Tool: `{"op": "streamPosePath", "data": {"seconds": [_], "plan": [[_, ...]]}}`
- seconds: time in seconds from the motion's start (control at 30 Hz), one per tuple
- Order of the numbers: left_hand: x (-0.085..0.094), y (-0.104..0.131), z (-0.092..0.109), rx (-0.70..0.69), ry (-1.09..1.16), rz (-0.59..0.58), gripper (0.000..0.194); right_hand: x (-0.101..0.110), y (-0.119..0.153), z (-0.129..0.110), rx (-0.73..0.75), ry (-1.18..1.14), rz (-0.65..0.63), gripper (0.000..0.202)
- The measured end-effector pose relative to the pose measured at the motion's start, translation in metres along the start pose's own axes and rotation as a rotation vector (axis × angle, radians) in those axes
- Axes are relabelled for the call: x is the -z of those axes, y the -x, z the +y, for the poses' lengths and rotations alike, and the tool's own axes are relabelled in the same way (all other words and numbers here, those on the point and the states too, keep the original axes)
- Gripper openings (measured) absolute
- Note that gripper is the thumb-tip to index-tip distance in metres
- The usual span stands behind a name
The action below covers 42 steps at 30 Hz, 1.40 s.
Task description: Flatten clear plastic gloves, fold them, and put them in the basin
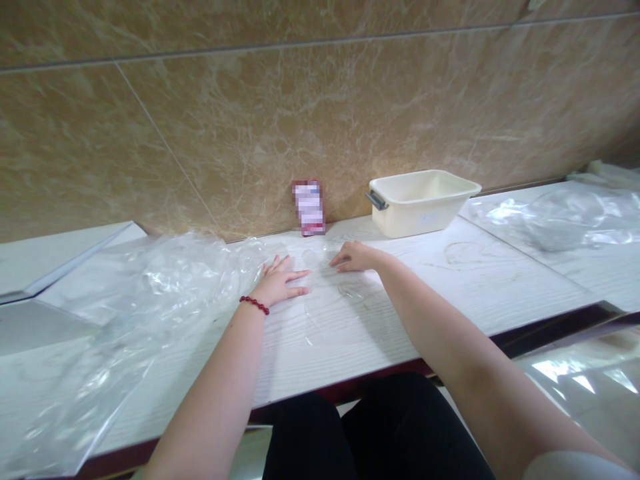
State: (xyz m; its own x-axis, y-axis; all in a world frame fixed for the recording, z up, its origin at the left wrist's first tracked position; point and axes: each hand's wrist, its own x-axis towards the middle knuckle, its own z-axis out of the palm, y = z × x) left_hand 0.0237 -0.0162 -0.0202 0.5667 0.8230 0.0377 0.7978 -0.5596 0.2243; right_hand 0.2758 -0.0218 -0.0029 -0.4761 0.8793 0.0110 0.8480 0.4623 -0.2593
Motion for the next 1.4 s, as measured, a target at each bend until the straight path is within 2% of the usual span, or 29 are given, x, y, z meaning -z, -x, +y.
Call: {"op": "streamPosePath", "data": {"seconds": [0.17,0.23,0.3,0.37,0.43,0.53,0.63,0.87,1.0,1.1,1.17,1.23,1.27,1.33,1.4], "plan": [[0.005,-0.003,0.001,-0.047,0.112,0.433,0.044,0.002,-0.003,-0.009,-0.011,-0.03,0.333,0.028],[0.006,-0.004,0.002,-0.066,0.123,0.511,0.039,0.009,0.0,-0.023,0.004,-0.04,0.399,0.026],[0.006,-0.005,0.002,-0.091,0.121,0.531,0.035,0.018,0.01,-0.044,0.039,-0.012,0.362,0.025],[0.005,-0.006,0.001,-0.103,0.12,0.549,0.033,0.024,0.029,-0.072,0.059,0.085,0.231,0.024],[0.002,-0.007,-0.001,-0.11,0.116,0.573,0.032,0.024,0.055,-0.102,0.002,0.227,0.131,0.022],[-0.001,-0.01,-0.004,-0.127,0.109,0.601,0.029,0.013,0.093,-0.138,-0.004,0.396,-0.008,0.019],[-0.002,-0.011,-0.005,-0.145,0.11,0.611,0.028,-0.005,0.117,-0.151,0.004,0.465,0.002,0.012],[0.004,-0.002,0.0,-0.133,0.15,0.613,0.026,-0.026,0.122,-0.14,0.05,0.459,0.133,0.016],[0.011,0.005,0.019,-0.129,0.254,0.569,0.027,-0.028,0.12,-0.134,0.085,0.437,0.166,0.014],[0.026,0.021,0.042,-0.171,0.399,0.414,0.033,-0.022,0.124,-0.131,0.036,0.366,0.223,0.012],[0.039,0.039,0.057,-0.26,0.451,0.226,0.04,-0.014,0.13,-0.13,-0.013,0.29,0.279,0.013],[0.046,0.061,0.07,-0.402,0.415,0.032,0.059,-0.007,0.137,-0.13,-0.054,0.202,0.327,0.013],[0.046,0.072,0.076,-0.447,0.379,-0.026,0.071,-0.003,0.141,-0.13,-0.067,0.16,0.349,0.012],[0.037,0.09,0.086,-0.478,0.27,-0.052,0.081,0.0,0.149,-0.131,-0.075,0.09,0.387,0.011],[0.021,0.1,0.093,-0.417,0.177,0.05,0.077,0.0,0.156,-0.133,-0.063,0.04,0.412,0.01]]}}
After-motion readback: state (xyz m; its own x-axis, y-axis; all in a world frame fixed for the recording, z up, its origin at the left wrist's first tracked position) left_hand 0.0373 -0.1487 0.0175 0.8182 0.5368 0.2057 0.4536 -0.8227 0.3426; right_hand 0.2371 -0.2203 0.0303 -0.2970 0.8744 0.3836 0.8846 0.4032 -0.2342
